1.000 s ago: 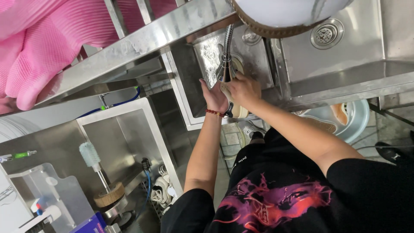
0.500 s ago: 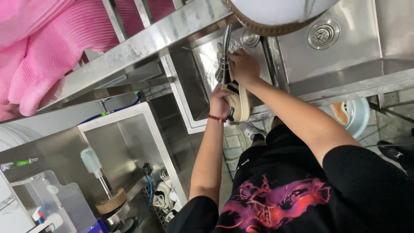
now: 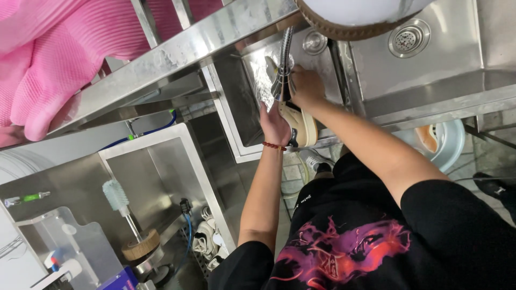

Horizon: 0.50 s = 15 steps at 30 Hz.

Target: The person scrubs a beige sneaker with a yellow brush under running water in a stainless steel sink, repeatedly rinsing and rotating the shoe to clean different areas. The person continues scrubbing the upper, sides, and sole of the shoe throughout the clip.

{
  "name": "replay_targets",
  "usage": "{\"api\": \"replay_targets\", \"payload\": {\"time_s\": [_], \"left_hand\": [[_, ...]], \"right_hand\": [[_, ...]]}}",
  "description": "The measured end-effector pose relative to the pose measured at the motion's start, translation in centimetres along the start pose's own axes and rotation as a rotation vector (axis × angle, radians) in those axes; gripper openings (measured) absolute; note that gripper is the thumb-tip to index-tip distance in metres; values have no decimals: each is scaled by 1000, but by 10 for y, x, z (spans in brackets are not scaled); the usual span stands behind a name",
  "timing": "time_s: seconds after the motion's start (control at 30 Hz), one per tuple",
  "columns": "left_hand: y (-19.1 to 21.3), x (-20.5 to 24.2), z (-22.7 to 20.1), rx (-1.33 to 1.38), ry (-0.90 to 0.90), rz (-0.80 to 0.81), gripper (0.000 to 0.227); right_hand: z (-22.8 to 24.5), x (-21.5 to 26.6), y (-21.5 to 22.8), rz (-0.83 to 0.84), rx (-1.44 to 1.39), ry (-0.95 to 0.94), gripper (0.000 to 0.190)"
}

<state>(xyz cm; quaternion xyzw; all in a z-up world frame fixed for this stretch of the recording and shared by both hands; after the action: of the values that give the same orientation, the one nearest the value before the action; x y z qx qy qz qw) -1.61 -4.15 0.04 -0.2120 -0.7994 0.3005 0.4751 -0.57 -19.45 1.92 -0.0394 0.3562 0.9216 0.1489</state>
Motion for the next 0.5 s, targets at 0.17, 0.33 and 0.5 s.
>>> {"api": "replay_targets", "payload": {"time_s": [0.17, 0.33, 0.5], "left_hand": [[3, -1, 1, -43, -13, 25, 87], [4, -5, -4, 16, 41, 71, 93], [24, -32, -9, 109, 126, -14, 105]], "right_hand": [[-35, -20, -18, 49, 66, -140, 18], [18, 26, 36, -76, -10, -23, 23], [63, 64, 46, 22, -121, -72, 24]]}}
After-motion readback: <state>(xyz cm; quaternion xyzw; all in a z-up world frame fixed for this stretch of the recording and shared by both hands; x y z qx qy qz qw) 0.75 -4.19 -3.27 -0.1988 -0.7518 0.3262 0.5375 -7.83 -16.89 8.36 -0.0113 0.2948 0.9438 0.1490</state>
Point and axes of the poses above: each hand's wrist, its own x-axis away from the middle knuckle, its own y-axis out of the back of the hand, z = x × y, the point moved 5 cm from there along -x, towards the middle knuckle, and after that the axes turned 13 degrees about y, right-handed, at the moved point
